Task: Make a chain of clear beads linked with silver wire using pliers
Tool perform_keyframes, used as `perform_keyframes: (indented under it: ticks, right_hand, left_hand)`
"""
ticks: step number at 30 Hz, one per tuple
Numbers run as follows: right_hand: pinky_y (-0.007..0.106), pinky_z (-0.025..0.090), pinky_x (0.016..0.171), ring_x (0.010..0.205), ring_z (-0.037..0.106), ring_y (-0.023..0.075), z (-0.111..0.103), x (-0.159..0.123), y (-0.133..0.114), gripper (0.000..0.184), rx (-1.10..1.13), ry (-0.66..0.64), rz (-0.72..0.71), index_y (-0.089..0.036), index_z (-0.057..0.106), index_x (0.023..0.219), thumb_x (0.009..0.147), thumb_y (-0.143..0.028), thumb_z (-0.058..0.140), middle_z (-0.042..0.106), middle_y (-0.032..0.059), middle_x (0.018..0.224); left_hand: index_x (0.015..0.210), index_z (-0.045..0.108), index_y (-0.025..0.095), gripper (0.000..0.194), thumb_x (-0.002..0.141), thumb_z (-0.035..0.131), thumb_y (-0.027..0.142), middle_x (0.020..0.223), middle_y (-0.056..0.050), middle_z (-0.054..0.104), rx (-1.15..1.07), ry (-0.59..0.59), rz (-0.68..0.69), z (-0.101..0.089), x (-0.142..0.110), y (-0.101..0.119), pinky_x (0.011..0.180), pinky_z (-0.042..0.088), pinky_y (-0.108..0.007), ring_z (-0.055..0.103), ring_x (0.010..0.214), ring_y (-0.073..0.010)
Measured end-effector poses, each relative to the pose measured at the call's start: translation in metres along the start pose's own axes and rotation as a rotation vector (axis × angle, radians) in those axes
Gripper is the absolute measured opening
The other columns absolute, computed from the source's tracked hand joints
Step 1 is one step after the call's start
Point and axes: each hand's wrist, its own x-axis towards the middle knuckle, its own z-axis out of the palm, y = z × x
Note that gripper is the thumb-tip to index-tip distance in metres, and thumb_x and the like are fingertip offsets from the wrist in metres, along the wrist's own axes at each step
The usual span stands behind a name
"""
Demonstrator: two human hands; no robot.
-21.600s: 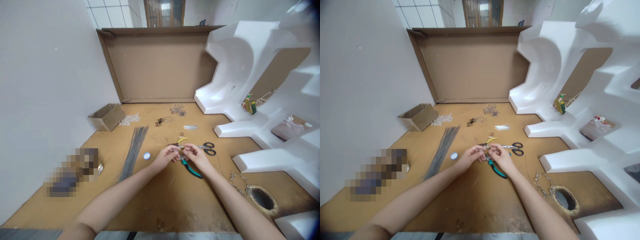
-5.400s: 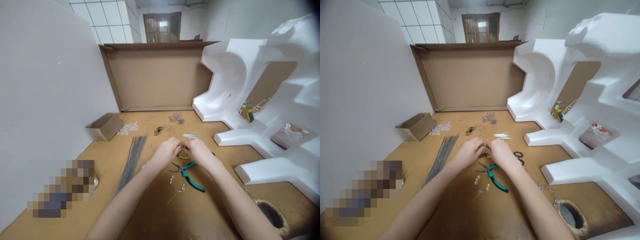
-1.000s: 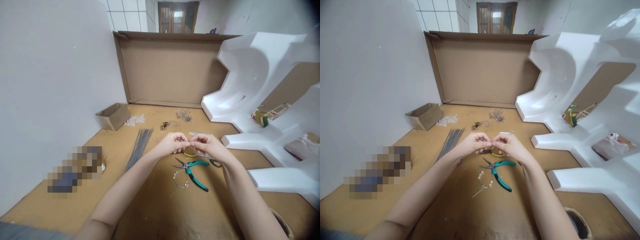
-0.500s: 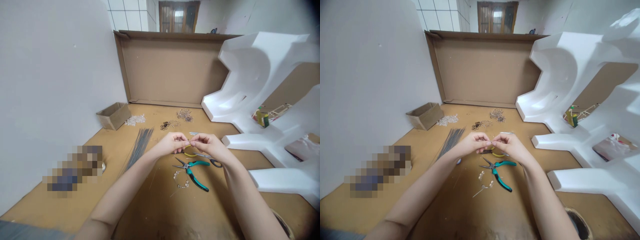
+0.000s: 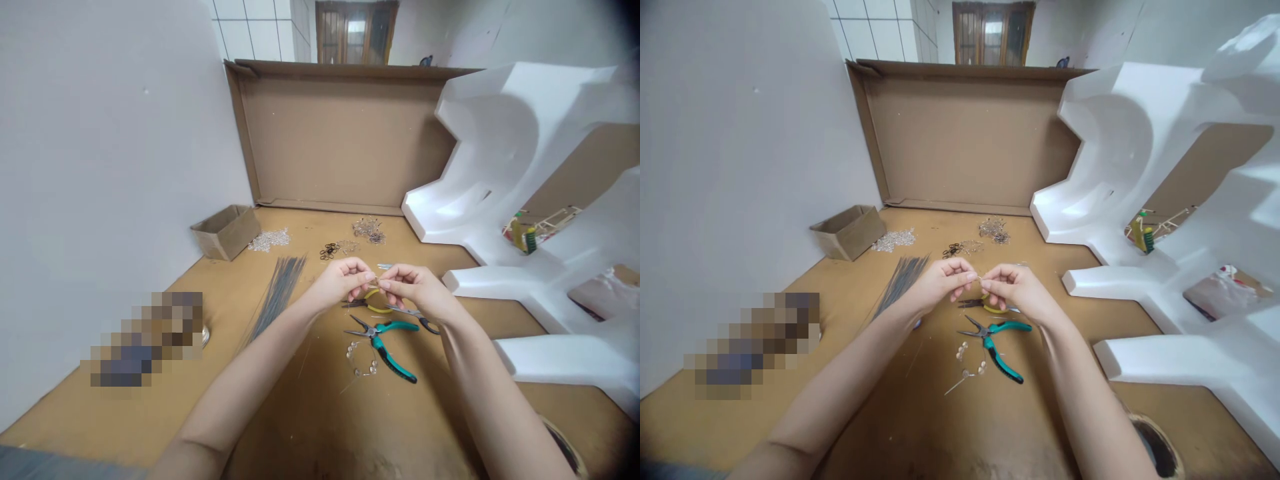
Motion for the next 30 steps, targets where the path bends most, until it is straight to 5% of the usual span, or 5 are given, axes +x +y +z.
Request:
perform_keyframes:
  ticks: [7,17,25,30]
  right_hand:
    - [0.022,0.041,0.046,0.047,0.051,0.0083,0.002,-0.003,-0.005,0.019,-0.046,0.024,-0.006,-0.016,0.061,0.072,0.071,-0.035,0.066,0.058,-0.0024,0.053]
    - [0.024,0.046,0.051,0.049,0.055,0.0095,0.014,-0.009,-0.007,0.024,-0.104,0.129,0.011,-0.018,0.055,0.077,0.068,-0.035,0.069,0.062,-0.0020,0.055]
    - [0.024,0.045,0.051,0.052,0.055,0.0101,0.010,-0.018,-0.013,0.021,-0.222,0.057,0.046,-0.017,0.060,0.080,0.073,-0.038,0.062,0.062,-0.0007,0.061]
    - [0.030,0.047,0.056,0.059,0.058,0.0163,-0.003,-0.028,0.001,0.027,-0.580,0.039,0.051,-0.018,0.062,0.080,0.078,-0.043,0.052,0.064,0.0033,0.066]
  left_hand:
    - [0.079,0.059,0.012,0.026,0.069,0.064,0.035,0.057,0.004,0.050,0.103,0.013,0.005,0.001,0.000,-0.001,0.044,0.028,-0.017,0.036,0.045,-0.0028]
    - [0.071,0.057,0.012,0.029,0.062,0.069,0.036,0.057,0.004,0.051,-0.048,0.042,-0.090,0.004,-0.002,0.002,0.053,0.032,-0.020,0.043,0.052,-0.0061]
    - [0.072,0.060,0.012,0.022,0.063,0.068,0.030,0.062,0.002,0.054,-0.022,0.048,-0.063,0.003,-0.004,0.007,0.056,0.034,-0.021,0.045,0.056,-0.0065]
    - [0.072,0.061,0.012,0.020,0.065,0.067,0.030,0.065,0.001,0.056,-0.016,0.022,-0.070,0.001,-0.007,0.012,0.059,0.036,-0.022,0.048,0.059,-0.0075]
